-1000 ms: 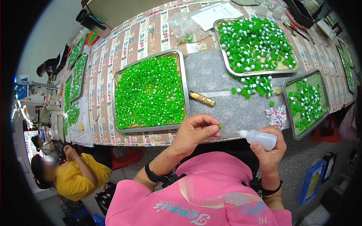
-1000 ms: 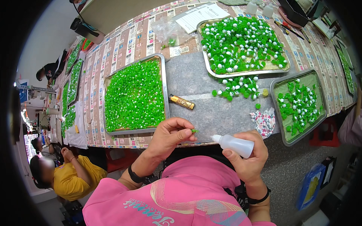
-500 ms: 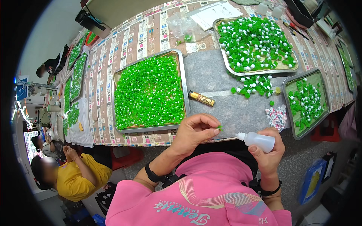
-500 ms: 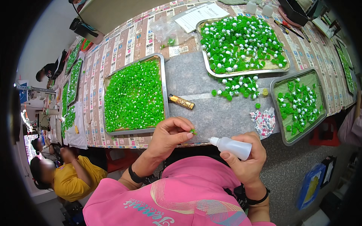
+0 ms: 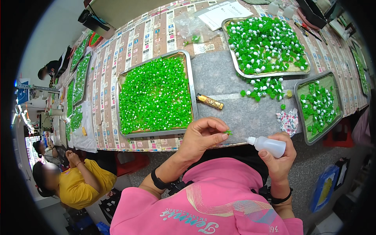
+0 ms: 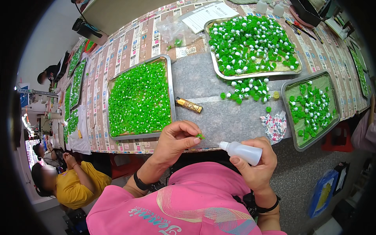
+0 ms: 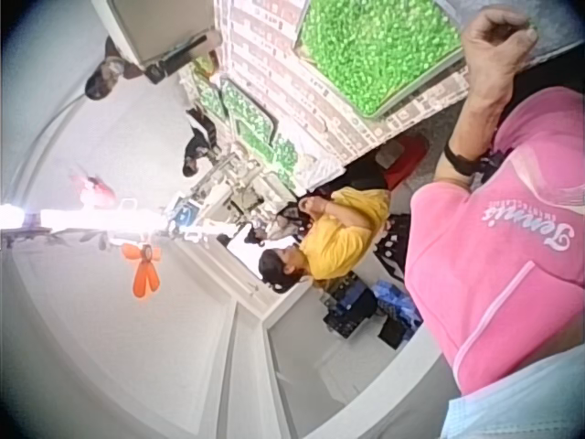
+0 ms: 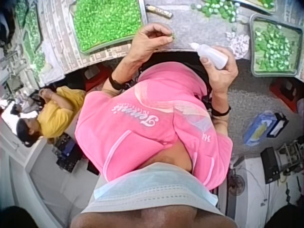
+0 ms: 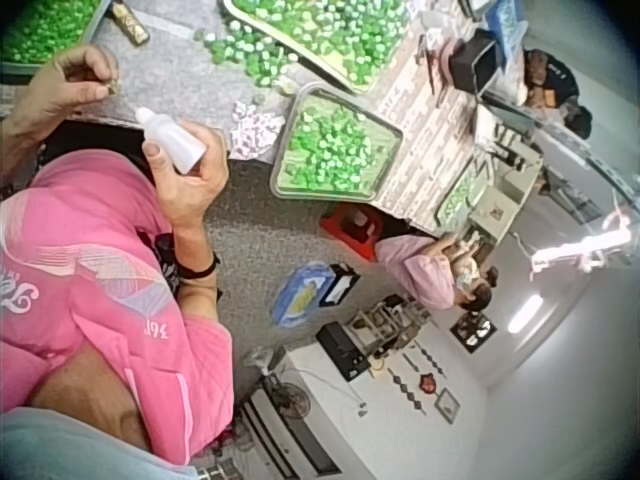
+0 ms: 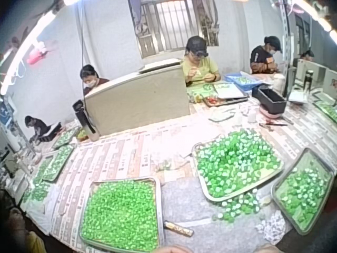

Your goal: The recorder is assembling small plastic/rubber components, likely toy or decorative parts, by gluing eyes or small dots onto green circular bases at a manufacturing station.

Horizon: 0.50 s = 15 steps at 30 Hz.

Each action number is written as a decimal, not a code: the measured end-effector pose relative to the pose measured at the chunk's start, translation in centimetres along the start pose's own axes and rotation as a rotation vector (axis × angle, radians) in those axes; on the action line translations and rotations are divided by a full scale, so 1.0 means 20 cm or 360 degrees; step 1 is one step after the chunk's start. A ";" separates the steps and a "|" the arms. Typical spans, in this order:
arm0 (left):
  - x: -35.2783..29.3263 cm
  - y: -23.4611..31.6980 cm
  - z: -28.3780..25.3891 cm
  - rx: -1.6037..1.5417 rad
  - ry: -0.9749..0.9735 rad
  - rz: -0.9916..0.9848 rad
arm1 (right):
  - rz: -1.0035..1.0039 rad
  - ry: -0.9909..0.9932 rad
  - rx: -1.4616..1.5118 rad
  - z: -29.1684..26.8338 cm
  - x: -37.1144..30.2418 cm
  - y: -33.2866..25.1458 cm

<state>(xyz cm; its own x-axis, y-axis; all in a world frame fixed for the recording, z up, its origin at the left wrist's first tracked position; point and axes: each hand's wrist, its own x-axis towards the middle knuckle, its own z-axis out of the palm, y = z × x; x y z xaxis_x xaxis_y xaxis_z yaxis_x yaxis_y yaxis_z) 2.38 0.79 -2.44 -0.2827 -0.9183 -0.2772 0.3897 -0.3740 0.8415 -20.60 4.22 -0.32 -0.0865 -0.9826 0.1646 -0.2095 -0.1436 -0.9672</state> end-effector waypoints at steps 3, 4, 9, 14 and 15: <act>0.00 0.01 0.00 -0.0021 0.0003 -0.0023 | 0.0015 0.0005 0.0027 0.01 0.00 0.01; 0.00 0.01 0.00 -0.0019 0.0003 -0.0026 | 0.0021 0.0008 0.0040 0.01 0.00 0.01; 0.00 0.00 0.00 0.0011 0.0000 -0.0020 | 0.0016 0.0009 0.0033 0.01 0.00 0.01; -0.01 0.01 0.00 -0.0020 0.0064 -0.0160 | 0.0007 0.0023 0.0043 0.01 0.00 0.00; 0.00 0.01 0.00 -0.0025 0.0065 -0.0170 | 0.0001 0.0029 0.0047 0.01 0.00 -0.01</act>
<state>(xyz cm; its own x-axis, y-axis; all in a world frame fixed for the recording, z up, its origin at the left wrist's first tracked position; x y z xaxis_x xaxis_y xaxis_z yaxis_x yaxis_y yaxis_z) 2.46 0.81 -2.23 -0.2876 -0.8774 -0.3840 0.3730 -0.4719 0.7989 -20.39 4.16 -0.23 -0.1044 -0.9804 0.1671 -0.1809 -0.1465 -0.9725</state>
